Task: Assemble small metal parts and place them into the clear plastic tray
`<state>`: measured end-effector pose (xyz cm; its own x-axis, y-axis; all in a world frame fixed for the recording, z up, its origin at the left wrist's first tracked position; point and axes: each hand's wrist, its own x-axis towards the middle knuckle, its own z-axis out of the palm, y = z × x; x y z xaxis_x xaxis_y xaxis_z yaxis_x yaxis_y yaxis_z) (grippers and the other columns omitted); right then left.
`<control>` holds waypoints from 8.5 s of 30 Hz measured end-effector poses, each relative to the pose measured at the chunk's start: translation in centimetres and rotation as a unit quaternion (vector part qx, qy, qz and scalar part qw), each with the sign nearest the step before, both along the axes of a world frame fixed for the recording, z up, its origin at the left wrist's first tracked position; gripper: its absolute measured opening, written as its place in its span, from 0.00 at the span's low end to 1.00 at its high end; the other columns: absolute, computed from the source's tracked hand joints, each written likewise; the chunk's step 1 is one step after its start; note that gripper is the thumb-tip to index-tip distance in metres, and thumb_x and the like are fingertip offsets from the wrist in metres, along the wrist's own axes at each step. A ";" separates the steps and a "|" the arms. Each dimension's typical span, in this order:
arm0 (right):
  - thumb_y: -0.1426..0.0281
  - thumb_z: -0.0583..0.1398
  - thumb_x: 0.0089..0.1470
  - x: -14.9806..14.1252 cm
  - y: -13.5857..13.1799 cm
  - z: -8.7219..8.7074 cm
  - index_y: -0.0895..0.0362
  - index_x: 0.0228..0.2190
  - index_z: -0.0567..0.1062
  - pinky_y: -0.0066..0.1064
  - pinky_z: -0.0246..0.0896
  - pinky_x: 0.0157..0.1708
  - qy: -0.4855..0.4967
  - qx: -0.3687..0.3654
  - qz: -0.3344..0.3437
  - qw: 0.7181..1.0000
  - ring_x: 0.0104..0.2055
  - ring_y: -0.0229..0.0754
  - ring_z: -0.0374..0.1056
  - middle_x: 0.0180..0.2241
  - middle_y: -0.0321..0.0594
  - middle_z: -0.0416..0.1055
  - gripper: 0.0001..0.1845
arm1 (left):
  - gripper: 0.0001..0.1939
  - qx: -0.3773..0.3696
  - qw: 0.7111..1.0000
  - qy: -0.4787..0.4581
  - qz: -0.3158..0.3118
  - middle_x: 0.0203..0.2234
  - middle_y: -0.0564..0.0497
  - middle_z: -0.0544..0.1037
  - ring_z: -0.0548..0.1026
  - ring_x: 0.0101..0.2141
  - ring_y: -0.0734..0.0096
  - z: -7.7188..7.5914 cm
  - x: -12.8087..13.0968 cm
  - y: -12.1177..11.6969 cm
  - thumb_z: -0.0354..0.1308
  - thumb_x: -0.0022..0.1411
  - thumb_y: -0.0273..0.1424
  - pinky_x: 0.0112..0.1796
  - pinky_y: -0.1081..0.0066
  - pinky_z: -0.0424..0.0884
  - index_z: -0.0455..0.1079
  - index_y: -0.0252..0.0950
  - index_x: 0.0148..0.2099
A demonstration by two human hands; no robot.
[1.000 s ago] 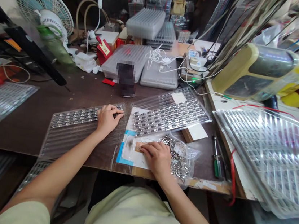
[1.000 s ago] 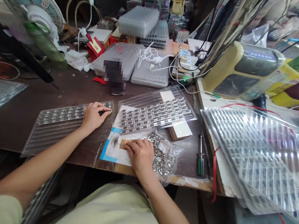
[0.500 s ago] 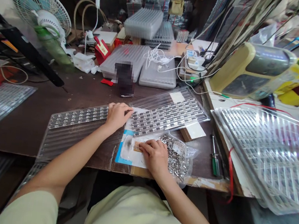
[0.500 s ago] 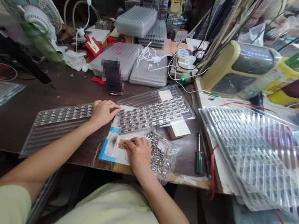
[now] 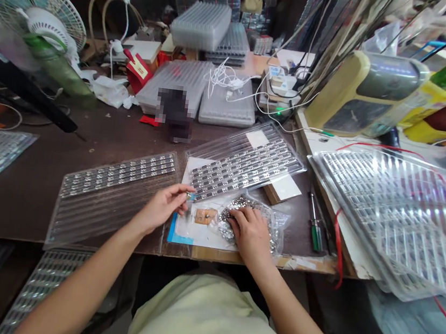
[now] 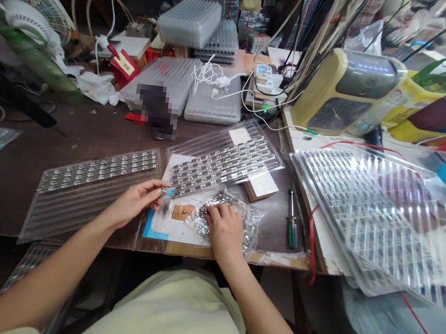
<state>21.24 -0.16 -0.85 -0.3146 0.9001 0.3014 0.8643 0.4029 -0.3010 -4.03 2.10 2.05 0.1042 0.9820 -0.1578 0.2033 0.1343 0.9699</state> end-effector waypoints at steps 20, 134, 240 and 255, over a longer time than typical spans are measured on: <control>0.70 0.55 0.60 -0.4 0.5 -0.9 0.54 0.37 0.77 0.36 0.63 0.41 0.199 0.035 0.010 0.979 0.40 0.43 0.65 0.37 0.43 0.71 0.10 | 0.08 0.221 0.943 0.248 0.017 0.32 0.52 0.76 0.75 0.33 0.72 -2.6 4.5 -3.4 0.61 0.58 0.33 0.36 0.72 0.69 0.78 0.43 0.41; 0.70 0.57 0.57 -0.5 0.5 0.0 0.55 0.32 0.74 0.34 0.61 0.43 0.211 0.023 -0.011 0.977 0.40 0.42 0.66 0.36 0.41 0.71 0.05 | 0.07 0.190 0.961 0.202 0.021 0.35 0.48 0.77 0.75 0.33 0.70 -2.5 3.2 -2.9 0.59 0.59 0.31 0.32 0.73 0.71 0.76 0.38 0.39; 0.64 0.59 0.58 -4.8 0.4 -0.7 0.46 0.35 0.79 0.35 0.49 0.34 0.103 -0.007 0.054 0.993 0.35 0.41 0.61 0.33 0.36 0.75 0.07 | 0.05 0.248 0.864 0.436 0.042 0.29 0.48 0.79 0.74 0.34 0.59 -0.5 0.4 8.4 0.59 0.56 0.33 0.41 0.60 0.63 0.75 0.39 0.30; 0.62 0.61 0.55 -0.3 -0.2 0.1 0.52 0.39 0.76 0.37 0.51 0.37 -0.025 0.026 -0.006 0.999 0.39 0.46 0.61 0.38 0.40 0.74 0.11 | 0.12 0.096 0.987 0.126 0.033 0.32 0.49 0.78 0.75 0.28 0.73 -1.4 0.0 -2.6 0.57 0.60 0.36 0.28 0.74 0.72 0.73 0.37 0.45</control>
